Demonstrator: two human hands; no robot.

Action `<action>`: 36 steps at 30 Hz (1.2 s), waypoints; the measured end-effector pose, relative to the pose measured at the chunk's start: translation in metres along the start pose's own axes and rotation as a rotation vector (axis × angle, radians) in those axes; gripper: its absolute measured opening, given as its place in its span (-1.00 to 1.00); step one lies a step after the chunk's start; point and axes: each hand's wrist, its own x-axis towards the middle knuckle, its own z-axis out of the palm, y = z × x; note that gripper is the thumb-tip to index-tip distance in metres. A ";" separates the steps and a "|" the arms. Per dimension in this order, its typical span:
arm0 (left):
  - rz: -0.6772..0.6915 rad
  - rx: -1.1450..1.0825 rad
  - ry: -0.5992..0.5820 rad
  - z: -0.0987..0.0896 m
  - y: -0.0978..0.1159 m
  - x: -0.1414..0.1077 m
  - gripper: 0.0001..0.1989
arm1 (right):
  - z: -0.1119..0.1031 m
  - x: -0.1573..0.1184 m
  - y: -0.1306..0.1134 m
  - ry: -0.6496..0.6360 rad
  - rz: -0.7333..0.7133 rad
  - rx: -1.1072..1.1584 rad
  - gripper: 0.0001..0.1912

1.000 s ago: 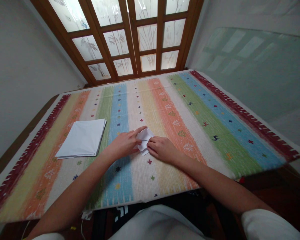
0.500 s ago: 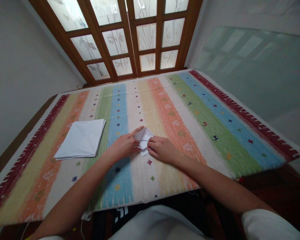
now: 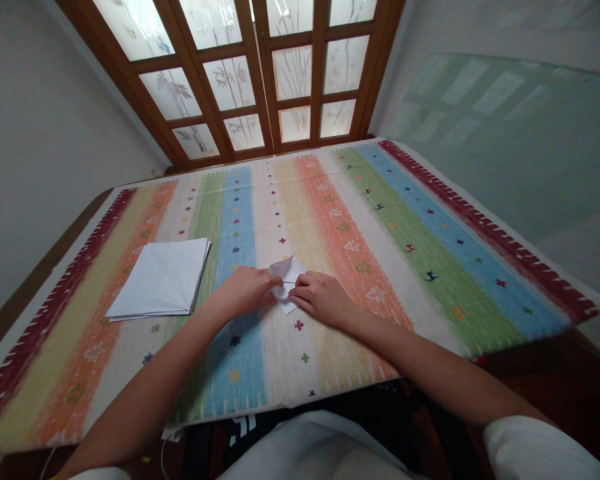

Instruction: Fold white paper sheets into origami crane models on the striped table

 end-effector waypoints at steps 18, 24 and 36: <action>-0.091 -0.046 0.041 -0.010 0.009 0.005 -0.78 | -0.004 0.003 -0.003 0.012 0.193 0.143 -0.80; -0.145 -0.175 0.224 0.015 0.020 0.001 -0.80 | -0.002 0.005 0.001 0.017 0.212 0.154 -0.86; -0.113 -0.486 0.773 0.074 0.034 0.002 0.02 | 0.006 0.001 0.013 0.077 0.054 0.223 -0.85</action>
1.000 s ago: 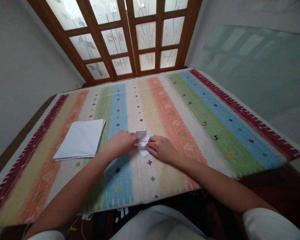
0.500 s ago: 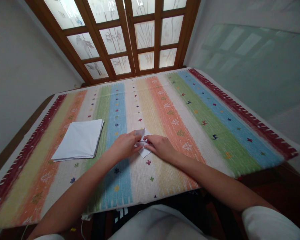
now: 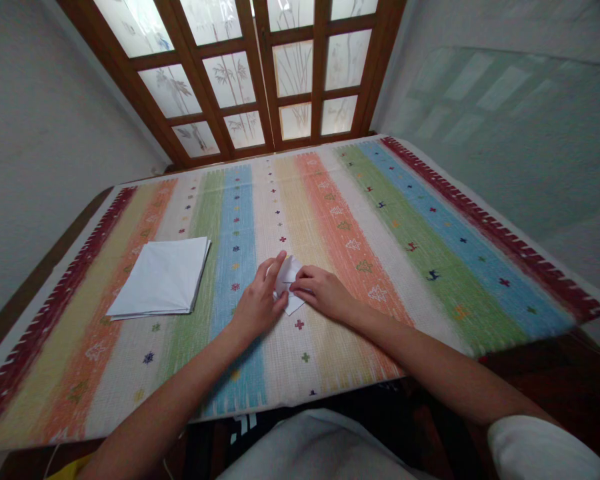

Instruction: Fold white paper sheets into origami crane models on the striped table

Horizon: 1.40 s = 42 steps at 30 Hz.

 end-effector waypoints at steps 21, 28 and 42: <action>-0.143 -0.161 0.048 0.021 -0.008 -0.015 -0.68 | 0.000 0.003 -0.001 -0.001 0.025 -0.029 -0.90; -0.101 -0.130 0.015 0.018 -0.008 -0.011 -0.75 | -0.002 -0.002 -0.004 0.106 0.108 -0.012 -0.75; 0.029 -0.023 -0.035 0.014 -0.010 -0.011 -0.84 | -0.007 -0.003 0.010 0.200 -0.200 -0.016 -0.69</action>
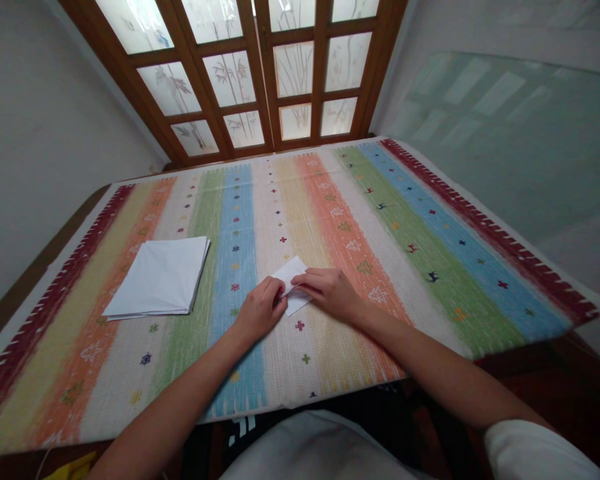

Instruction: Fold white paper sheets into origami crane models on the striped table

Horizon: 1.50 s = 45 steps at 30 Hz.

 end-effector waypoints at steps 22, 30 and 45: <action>0.011 0.108 -0.061 -0.015 -0.006 0.002 -0.90 | -0.016 0.003 0.016 0.093 0.176 0.123 -0.74; 0.034 0.122 -0.068 -0.017 -0.009 0.003 -0.94 | -0.010 0.001 0.015 -0.101 0.242 0.165 -0.90; -0.203 -0.056 0.084 -0.013 -0.019 0.014 -0.85 | -0.017 -0.004 -0.013 -0.268 -0.114 -0.109 -0.70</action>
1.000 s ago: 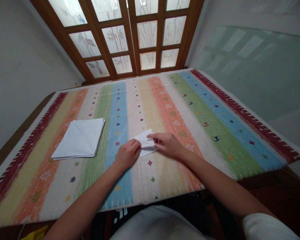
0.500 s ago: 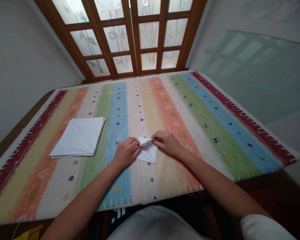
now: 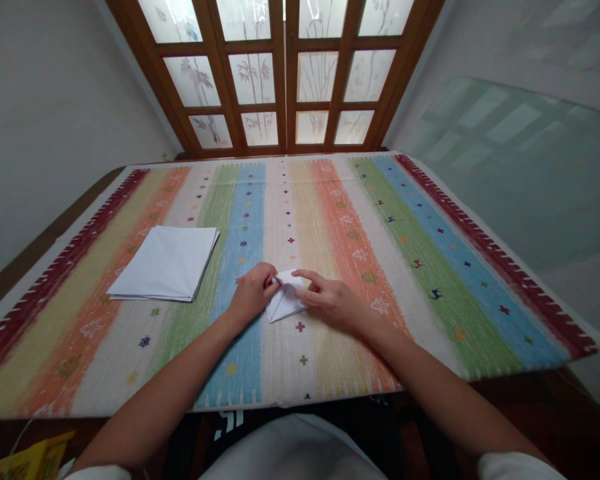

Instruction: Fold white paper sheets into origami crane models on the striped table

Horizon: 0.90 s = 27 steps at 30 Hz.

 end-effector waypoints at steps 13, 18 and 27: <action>0.167 -0.042 -0.082 0.007 -0.003 -0.003 -0.78 | 0.002 0.002 0.002 0.044 0.078 -0.024 -0.50; 0.199 -0.017 -0.115 0.005 -0.001 -0.002 -0.70 | -0.002 0.004 0.002 0.095 0.066 -0.115 -0.66; 0.259 0.021 -0.135 0.006 -0.001 -0.002 -0.56 | -0.007 0.003 0.002 0.166 0.133 0.016 -0.52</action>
